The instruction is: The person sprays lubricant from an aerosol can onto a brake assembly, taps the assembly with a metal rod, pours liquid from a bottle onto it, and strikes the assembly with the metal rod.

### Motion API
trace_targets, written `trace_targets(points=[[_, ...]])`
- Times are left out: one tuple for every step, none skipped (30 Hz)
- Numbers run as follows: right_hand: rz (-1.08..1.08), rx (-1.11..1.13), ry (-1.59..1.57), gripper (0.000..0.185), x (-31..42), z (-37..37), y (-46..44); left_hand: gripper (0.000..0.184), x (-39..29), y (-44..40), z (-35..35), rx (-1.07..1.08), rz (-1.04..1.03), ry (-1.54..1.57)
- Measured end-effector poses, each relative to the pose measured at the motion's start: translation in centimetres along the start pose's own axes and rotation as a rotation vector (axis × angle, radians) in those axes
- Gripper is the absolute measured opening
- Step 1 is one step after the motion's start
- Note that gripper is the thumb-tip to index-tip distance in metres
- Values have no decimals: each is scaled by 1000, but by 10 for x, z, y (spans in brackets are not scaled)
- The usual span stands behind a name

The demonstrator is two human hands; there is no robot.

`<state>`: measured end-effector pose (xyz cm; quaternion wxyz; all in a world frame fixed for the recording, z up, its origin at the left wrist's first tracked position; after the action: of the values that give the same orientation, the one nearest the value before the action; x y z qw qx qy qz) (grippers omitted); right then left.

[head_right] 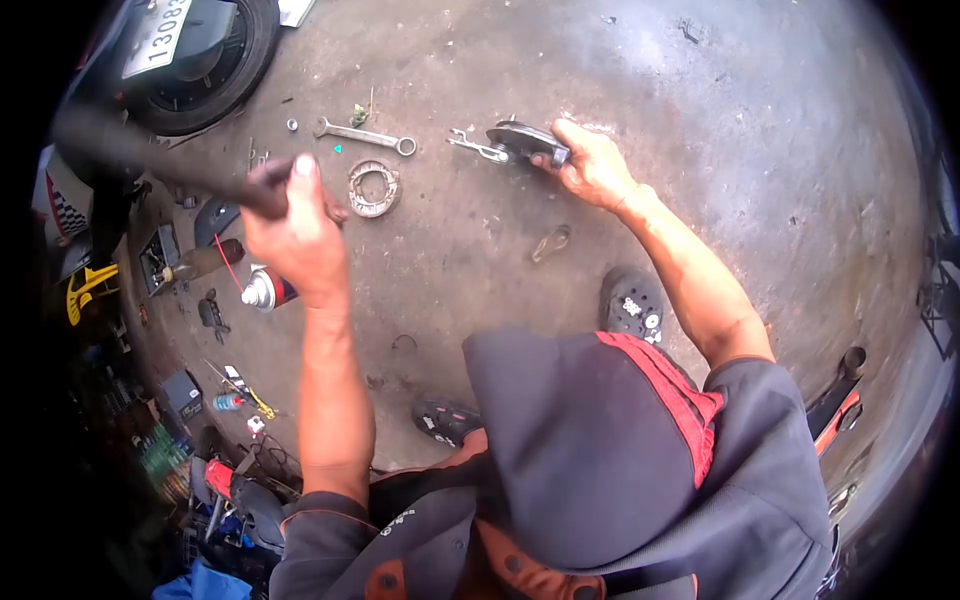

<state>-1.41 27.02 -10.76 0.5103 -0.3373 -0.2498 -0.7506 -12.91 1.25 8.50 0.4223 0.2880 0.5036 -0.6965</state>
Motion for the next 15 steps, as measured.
trace_targets(points=[[-9,1,-32,32,0,3,-3,9,12,18,-1,-102,-26,25],[-19,6,-67,31,2,4,-3,16,51,54,-9,-1,170,-1],[-33,18,-108,31,5,3,-1,19,99,93,-25,386,395,-326],[65,51,-63,30,17,4,-3,28,141,138,-38,885,472,-643],[169,84,-12,29,31,4,-7,36,166,166,-36,937,556,-568],[265,123,34,28,40,2,-6,38,166,165,-30,880,541,-577],[194,90,-19,27,25,5,-4,39,163,157,-26,837,518,-546],[131,73,-75,26,9,3,0,40,161,149,-23,841,501,-526],[89,73,-145,26,4,-3,-1,41,141,127,-11,819,496,-524],[-44,83,-53,26,3,2,-4,42,128,111,2,815,509,-558],[-108,77,-83,27,-3,3,-11,42,120,95,12,815,515,-587],[-185,83,-114,29,-11,-2,-12,42,117,82,27,874,437,-693],[-268,96,-141,30,-19,-7,-6,43,112,73,43,939,364,-796],[-361,112,-275,36,-24,-11,-4,42,98,67,56,1002,357,-871],[-426,138,-473,38,-21,-11,-6,41,84,61,68,1054,344,-942]])
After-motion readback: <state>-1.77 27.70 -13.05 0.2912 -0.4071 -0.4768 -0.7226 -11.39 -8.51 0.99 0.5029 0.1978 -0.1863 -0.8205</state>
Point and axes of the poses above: each hand's wrist, its own y-axis away from the middle knuckle, its own z-axis out of the back of the hand, x = y × z, the point moved 7 cm from there along -y, towards the middle knuckle, and after that the axes turned 11 degrees about -z, right-handed, at the moved point
